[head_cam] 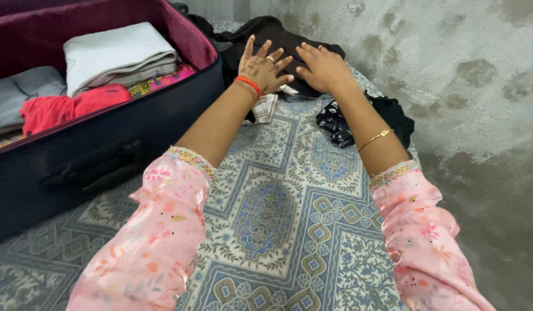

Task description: The person buttons a black shirt and then folds it on a table.

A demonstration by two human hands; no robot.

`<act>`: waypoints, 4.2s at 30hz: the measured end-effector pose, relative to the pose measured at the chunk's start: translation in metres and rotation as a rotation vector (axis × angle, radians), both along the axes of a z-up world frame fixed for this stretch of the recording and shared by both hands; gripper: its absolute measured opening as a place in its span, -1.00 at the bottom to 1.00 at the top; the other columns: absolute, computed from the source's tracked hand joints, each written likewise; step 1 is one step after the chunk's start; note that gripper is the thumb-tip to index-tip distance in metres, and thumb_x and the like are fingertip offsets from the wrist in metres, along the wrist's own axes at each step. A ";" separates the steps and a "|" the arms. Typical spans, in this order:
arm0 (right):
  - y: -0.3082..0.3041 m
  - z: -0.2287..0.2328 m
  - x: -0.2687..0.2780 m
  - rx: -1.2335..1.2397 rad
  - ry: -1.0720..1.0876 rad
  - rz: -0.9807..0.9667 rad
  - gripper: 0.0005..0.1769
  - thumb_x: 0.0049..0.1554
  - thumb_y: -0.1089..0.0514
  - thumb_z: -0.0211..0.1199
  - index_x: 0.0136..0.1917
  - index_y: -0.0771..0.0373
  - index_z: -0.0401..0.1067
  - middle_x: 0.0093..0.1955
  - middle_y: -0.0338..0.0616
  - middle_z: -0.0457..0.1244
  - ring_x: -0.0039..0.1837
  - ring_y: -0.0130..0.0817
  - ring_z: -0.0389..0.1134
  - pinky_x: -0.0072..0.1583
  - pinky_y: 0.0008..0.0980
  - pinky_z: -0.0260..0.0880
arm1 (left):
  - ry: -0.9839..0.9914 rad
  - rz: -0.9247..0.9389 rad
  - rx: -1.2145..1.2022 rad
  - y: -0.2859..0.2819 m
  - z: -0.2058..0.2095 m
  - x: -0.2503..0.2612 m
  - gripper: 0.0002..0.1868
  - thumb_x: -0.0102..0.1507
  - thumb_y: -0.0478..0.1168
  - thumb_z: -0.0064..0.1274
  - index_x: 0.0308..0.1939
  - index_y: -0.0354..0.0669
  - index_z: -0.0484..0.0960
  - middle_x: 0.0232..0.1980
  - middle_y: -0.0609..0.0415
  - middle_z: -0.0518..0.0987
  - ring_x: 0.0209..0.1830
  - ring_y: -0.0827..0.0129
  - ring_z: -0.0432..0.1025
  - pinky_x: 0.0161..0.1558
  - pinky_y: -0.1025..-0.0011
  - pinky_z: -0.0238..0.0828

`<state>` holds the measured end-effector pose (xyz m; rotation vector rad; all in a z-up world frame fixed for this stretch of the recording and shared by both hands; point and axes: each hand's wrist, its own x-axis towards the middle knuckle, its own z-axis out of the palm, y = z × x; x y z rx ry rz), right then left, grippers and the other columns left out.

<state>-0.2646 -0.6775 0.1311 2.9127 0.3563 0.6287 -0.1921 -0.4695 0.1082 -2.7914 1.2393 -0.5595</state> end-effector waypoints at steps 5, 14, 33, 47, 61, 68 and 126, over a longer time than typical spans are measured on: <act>-0.039 -0.061 0.011 0.048 -0.066 -0.035 -0.39 0.18 -0.03 0.25 0.43 0.23 0.33 0.49 -0.01 0.20 0.40 0.03 0.28 0.30 -0.02 0.31 | 0.074 -0.005 0.028 -0.030 -0.055 0.011 -0.22 0.32 0.50 -0.47 0.56 0.43 0.13 0.64 0.22 0.08 0.67 0.15 -0.20 0.47 -0.25 -0.72; -0.050 -0.139 0.055 0.088 -0.268 -0.177 -0.55 0.14 0.10 0.27 0.27 0.29 0.43 0.33 -0.03 0.32 0.29 -0.07 0.37 0.15 -0.06 0.39 | 0.096 0.046 0.125 -0.040 -0.122 0.039 -0.22 0.32 0.48 -0.55 0.57 0.43 0.07 0.65 0.30 0.00 0.66 0.19 -0.22 0.49 -0.24 -0.68; 0.015 -0.138 0.062 1.106 -0.311 0.245 -0.91 0.31 0.29 0.04 0.10 0.30 0.29 -0.09 -0.21 0.22 -0.03 -0.42 0.24 0.09 -0.45 0.28 | 0.232 -0.032 -0.136 0.052 -0.132 -0.004 -0.10 0.36 0.37 -0.24 0.62 0.02 -0.08 0.63 -0.18 0.06 0.62 -0.17 -0.12 0.52 -0.09 -0.31; 0.209 -0.114 -0.171 1.269 0.419 0.843 -0.80 0.33 0.08 -0.03 0.04 0.27 0.13 -0.02 -0.30 -0.01 0.09 -0.49 0.03 0.23 -0.52 0.08 | 0.402 -0.269 -0.979 0.172 -0.137 -0.157 0.16 0.06 -0.53 0.16 0.66 0.04 -0.07 0.72 -0.20 -0.24 0.72 -0.13 -0.22 0.57 0.09 0.02; 0.255 -0.109 -0.346 1.313 1.175 1.066 -0.65 0.21 -0.03 0.01 -0.20 0.28 0.09 -0.22 -0.30 -0.03 -0.12 -0.45 -0.02 0.00 -0.40 0.02 | 0.151 -0.588 -0.752 0.198 -0.126 -0.244 -0.45 0.25 -0.58 -0.10 0.29 -0.10 0.43 0.49 -0.10 0.41 0.61 0.02 0.23 0.62 0.17 0.07; 0.274 -0.101 -0.374 1.178 1.283 0.847 -0.85 0.22 0.22 0.08 -0.10 0.36 0.39 -0.21 -0.31 0.19 -0.15 -0.58 0.12 -0.06 -0.48 0.15 | 0.683 -0.245 -0.914 0.249 -0.168 -0.305 -0.73 0.20 -0.37 0.15 -0.01 -0.27 0.59 -0.12 -0.15 0.66 -0.11 0.08 0.50 0.02 0.27 0.45; 0.092 -0.226 -0.238 1.359 0.036 -0.199 -0.19 0.21 -0.07 0.30 0.47 0.46 0.06 0.27 0.07 0.26 0.30 -0.19 0.33 0.29 -0.30 0.29 | -0.040 0.465 -0.188 0.506 -0.109 -0.418 -0.48 0.23 0.19 0.18 0.16 0.06 0.71 0.44 -0.25 0.37 0.44 -0.27 0.12 0.13 -0.43 -0.10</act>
